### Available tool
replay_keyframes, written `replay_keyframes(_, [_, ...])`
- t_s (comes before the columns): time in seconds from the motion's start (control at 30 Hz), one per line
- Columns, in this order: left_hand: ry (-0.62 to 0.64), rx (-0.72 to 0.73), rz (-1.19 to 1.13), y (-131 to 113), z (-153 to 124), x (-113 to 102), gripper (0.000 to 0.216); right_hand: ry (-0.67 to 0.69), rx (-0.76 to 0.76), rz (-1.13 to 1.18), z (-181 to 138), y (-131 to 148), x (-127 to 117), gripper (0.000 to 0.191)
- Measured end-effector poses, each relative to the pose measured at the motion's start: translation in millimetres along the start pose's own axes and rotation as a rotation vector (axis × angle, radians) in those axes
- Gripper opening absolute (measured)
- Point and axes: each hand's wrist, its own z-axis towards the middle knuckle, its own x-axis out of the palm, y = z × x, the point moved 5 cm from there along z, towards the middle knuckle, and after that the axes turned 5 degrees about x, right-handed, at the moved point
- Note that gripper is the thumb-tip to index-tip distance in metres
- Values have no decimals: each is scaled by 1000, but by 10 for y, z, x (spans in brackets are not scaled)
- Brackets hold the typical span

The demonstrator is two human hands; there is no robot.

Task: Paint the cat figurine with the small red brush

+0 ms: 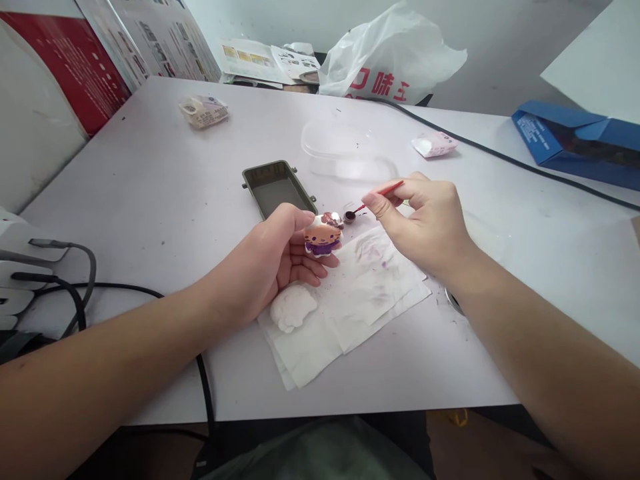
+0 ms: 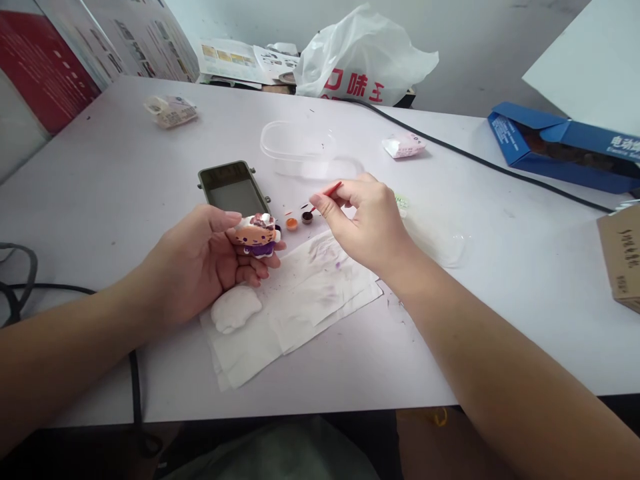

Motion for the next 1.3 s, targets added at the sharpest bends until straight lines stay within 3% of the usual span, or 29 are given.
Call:
replay_keyframes(0.37, [-1, -15, 3, -10, -18, 10, 34, -175, -52, 43, -59, 158, -245, 15])
replay_keyframes(0.97, [-49, -17, 9, 1, -9, 1, 33, -170, 50, 50, -78, 156, -248, 23])
replay_keyframes(1.17, [-96, 55, 54, -120, -72, 61, 26, -212, 33, 73, -69, 173, -295, 21])
replay_keyframes(1.3, [-4, 69, 193, -164, -201, 142, 21, -212, 20, 69, -54, 179, -303, 21])
